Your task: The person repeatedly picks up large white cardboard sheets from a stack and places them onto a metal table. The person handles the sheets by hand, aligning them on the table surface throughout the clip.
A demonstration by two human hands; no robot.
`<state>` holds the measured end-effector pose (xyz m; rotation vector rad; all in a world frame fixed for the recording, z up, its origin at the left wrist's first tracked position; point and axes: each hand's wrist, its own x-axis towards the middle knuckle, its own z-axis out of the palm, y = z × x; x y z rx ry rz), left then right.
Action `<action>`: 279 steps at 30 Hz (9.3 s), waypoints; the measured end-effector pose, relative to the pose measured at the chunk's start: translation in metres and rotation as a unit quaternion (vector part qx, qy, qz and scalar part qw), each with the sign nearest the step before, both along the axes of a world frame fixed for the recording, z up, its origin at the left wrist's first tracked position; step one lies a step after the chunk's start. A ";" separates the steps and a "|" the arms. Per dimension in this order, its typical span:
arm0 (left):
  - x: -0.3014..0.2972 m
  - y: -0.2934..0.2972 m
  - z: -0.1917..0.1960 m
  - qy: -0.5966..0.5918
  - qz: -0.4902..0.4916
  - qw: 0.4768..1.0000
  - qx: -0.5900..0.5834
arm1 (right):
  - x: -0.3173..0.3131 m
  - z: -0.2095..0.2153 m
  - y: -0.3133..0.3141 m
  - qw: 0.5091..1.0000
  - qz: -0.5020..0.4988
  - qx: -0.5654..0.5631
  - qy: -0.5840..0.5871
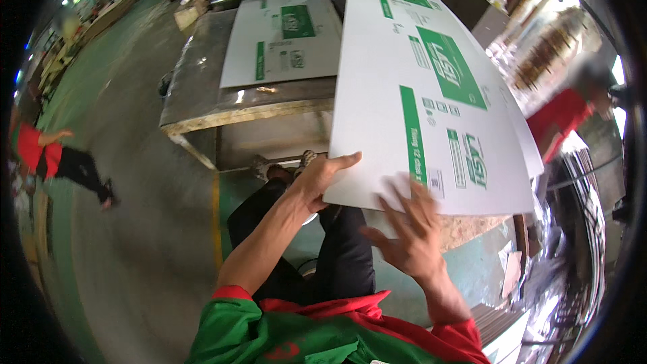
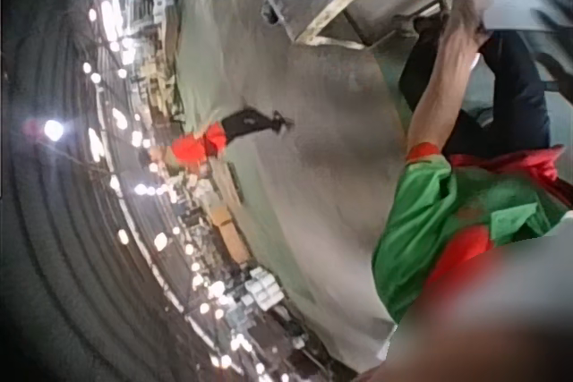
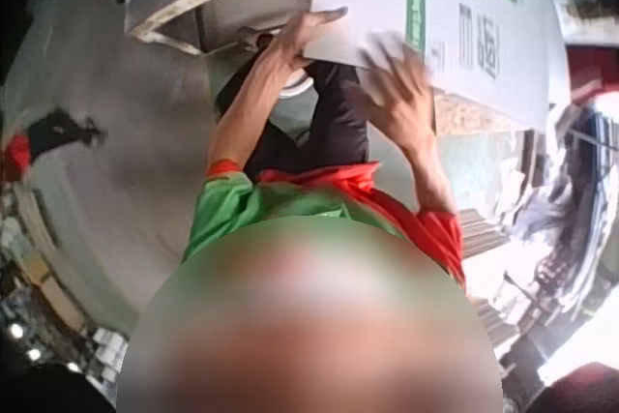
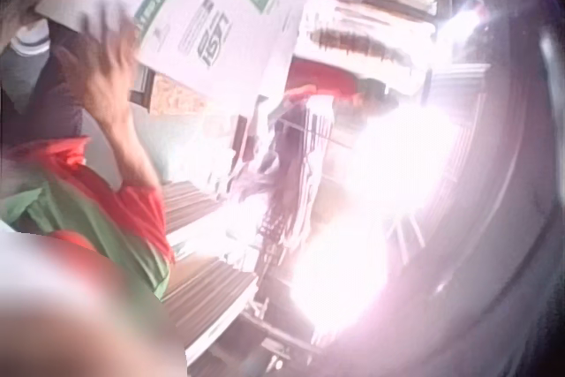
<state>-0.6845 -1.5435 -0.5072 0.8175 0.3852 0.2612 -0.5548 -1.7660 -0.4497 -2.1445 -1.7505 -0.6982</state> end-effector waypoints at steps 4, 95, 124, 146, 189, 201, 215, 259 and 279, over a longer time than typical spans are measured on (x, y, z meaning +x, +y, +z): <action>-0.068 -0.028 -0.013 0.094 0.085 0.990 0.058 | 0.054 -0.017 -0.136 0.896 -0.361 0.249 0.062; -0.068 -0.175 -0.023 -0.163 0.040 0.980 -0.108 | -0.083 -0.026 -0.136 0.956 0.292 0.029 -0.007; -0.389 -0.233 -0.183 0.344 0.373 0.827 0.242 | -0.035 -0.217 -0.214 0.712 -0.202 -0.041 0.671; -0.359 -0.216 -0.186 0.341 0.450 0.786 0.253 | -0.022 -0.201 -0.176 0.753 -0.166 0.055 0.634; -0.166 -0.559 -0.140 -0.057 0.141 0.988 0.039 | -0.197 -0.128 -0.492 0.954 0.290 -0.040 0.065; -0.444 -0.620 -0.165 0.156 0.353 0.919 0.085 | -0.077 -0.229 -0.646 0.793 -0.195 0.226 0.532; -0.509 -0.700 -0.218 0.431 0.365 0.807 0.175 | -0.143 -0.288 -0.616 0.759 -0.183 -0.057 0.623; -0.314 -0.435 -0.289 0.360 0.223 0.726 0.543 | -0.112 -0.206 -0.484 0.980 -0.187 0.043 0.061; -0.154 -0.514 -0.085 -0.079 0.074 0.988 0.108 | -0.204 -0.101 -0.466 0.971 0.187 -0.019 -0.145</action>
